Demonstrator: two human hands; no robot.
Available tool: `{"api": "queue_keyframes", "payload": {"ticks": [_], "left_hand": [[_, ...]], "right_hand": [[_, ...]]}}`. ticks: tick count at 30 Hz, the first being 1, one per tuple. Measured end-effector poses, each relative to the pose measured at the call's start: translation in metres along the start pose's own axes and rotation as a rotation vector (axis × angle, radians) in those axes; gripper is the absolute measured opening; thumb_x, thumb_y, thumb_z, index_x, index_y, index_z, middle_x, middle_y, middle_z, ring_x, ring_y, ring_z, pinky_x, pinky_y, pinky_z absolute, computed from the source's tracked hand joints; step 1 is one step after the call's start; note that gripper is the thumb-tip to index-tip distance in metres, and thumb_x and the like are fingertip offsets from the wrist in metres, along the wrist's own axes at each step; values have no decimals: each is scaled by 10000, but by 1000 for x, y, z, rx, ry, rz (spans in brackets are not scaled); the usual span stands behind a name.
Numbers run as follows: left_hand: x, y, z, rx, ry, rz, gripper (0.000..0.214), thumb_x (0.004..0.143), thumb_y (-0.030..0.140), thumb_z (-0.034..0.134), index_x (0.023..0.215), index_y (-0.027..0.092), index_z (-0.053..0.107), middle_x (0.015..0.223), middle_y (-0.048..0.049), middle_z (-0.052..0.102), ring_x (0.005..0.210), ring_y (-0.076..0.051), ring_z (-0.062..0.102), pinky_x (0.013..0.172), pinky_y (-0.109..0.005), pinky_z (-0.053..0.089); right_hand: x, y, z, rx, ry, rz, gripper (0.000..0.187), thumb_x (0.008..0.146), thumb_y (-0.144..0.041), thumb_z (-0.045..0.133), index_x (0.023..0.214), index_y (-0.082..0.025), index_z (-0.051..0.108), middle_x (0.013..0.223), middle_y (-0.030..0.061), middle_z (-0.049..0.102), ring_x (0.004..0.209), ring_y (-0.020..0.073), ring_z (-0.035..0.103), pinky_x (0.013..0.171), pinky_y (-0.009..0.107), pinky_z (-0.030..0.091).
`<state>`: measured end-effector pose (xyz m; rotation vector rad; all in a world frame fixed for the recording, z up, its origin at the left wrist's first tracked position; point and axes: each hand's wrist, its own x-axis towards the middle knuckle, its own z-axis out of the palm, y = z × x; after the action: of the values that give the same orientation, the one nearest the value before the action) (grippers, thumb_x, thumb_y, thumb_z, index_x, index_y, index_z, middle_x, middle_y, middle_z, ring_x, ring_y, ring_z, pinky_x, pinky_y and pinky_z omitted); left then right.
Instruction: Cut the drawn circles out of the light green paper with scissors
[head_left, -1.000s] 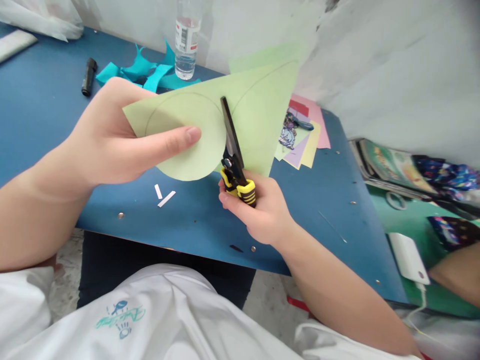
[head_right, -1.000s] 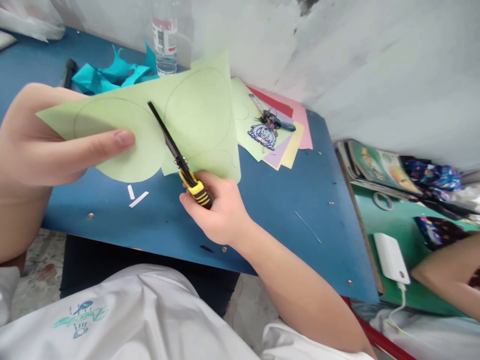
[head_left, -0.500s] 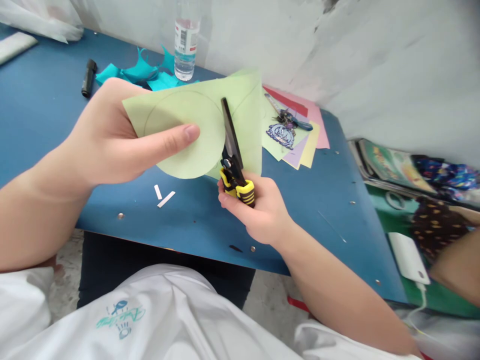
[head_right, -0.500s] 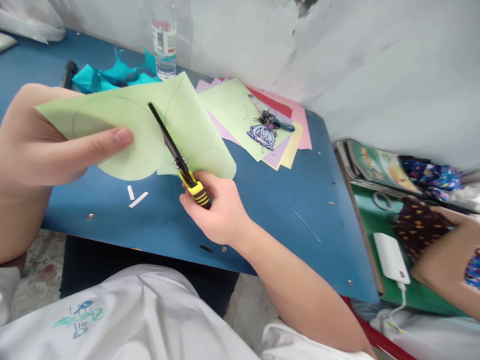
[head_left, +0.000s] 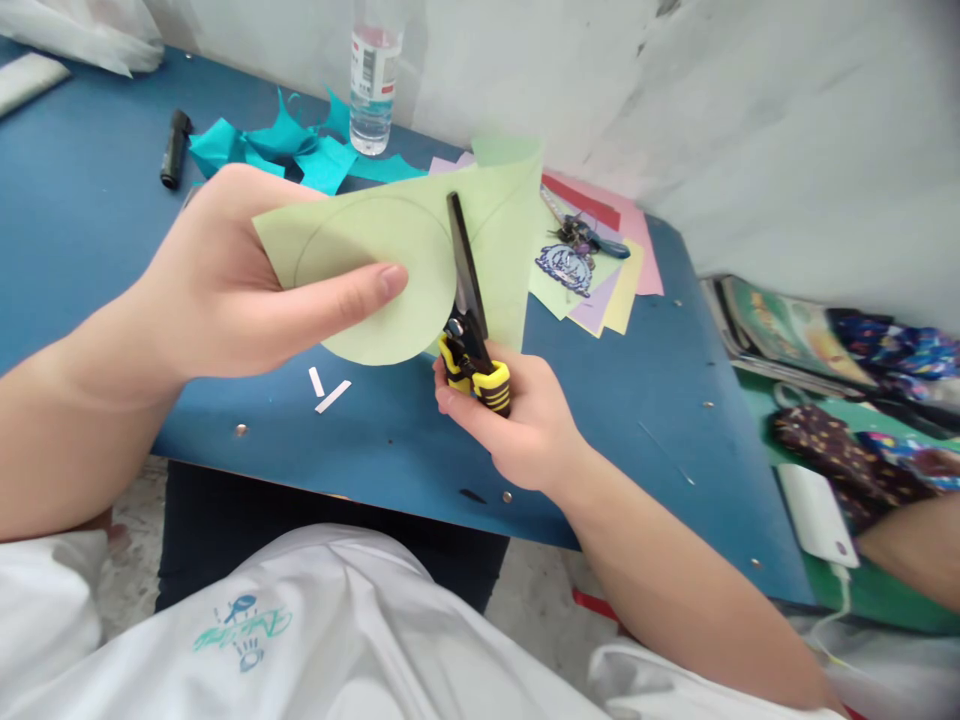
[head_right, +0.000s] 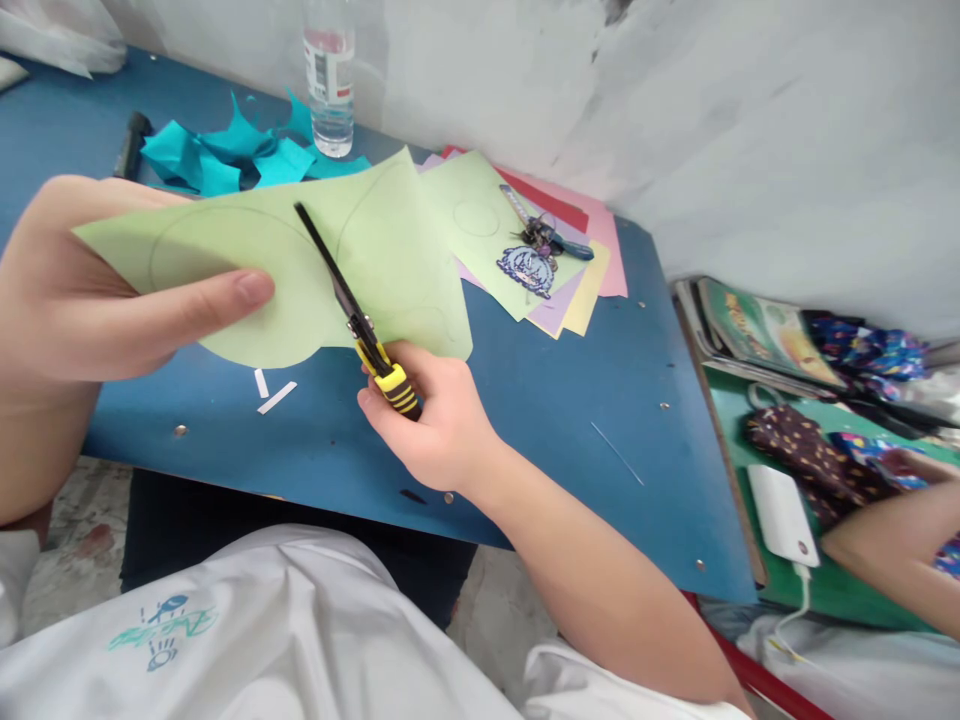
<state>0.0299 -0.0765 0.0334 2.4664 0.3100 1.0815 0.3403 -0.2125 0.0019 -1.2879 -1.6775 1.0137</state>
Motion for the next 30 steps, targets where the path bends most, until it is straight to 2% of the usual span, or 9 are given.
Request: {"api": "queue_keyframes", "payload": {"ticks": [3,7,9,11,16,19,22,26,30], "left_hand": [[-2,-1,-2,42,17,-42,690,1124,640,967,826,216,512,900,6,616,1281,-402,935,1091,-554,848],[4,1,-4,47,-79,70,679,1137,623,919,809,196,506,774,67,498,1004,-310,955,928,-488,836],[6,5,-3,37,-45,27,639,1173,574,876,804,177,536,742,81,453,927,-286,945,866,-472,817],[6,12,-3,44,-19,-27,629,1205,569,825,804,161,561,763,76,473,974,-302,956,875,-482,807],[0,26,0,74,11,-159,689,1215,645,799,790,150,577,907,32,632,1319,-434,924,1068,-637,792],[0,25,2,27,75,-209,679,1196,659,841,794,158,620,855,38,621,1315,-436,925,1098,-681,789],[5,16,2,-64,62,-106,683,1106,663,941,754,167,630,743,54,517,1154,-429,955,996,-672,809],[10,10,0,-42,22,-34,711,1105,651,931,724,174,566,693,73,449,928,-329,949,844,-528,824],[11,19,1,-47,58,-12,689,1157,587,906,728,187,544,698,60,463,1049,-345,962,968,-526,845]], "right_hand": [[-1,0,0,-5,3,2,189,990,-414,830,1015,-235,774,827,30,792,713,217,685,712,389,551],[-3,1,1,-10,7,8,189,986,-413,829,1022,-235,775,808,25,777,696,215,669,697,390,543],[-3,1,1,-10,0,8,187,986,-405,841,1028,-237,769,814,25,783,699,217,676,704,391,547],[-3,1,0,-14,-7,4,190,987,-400,855,1030,-238,764,824,26,790,705,219,687,715,393,555],[-2,0,-1,-19,-8,-5,192,992,-401,856,1027,-237,763,826,25,789,694,214,687,712,391,565],[-3,0,-2,-21,-6,2,192,988,-402,860,1029,-241,764,819,22,786,689,220,694,727,401,581],[-3,0,-2,-27,-3,17,204,982,-415,874,1024,-250,763,817,22,787,703,230,706,756,417,599],[-4,-1,-3,-29,-4,31,225,987,-443,881,1020,-255,764,817,26,783,729,238,719,755,417,592],[-4,-1,-2,-29,4,29,218,981,-434,871,1024,-251,761,810,23,776,723,236,710,746,412,578]]}}
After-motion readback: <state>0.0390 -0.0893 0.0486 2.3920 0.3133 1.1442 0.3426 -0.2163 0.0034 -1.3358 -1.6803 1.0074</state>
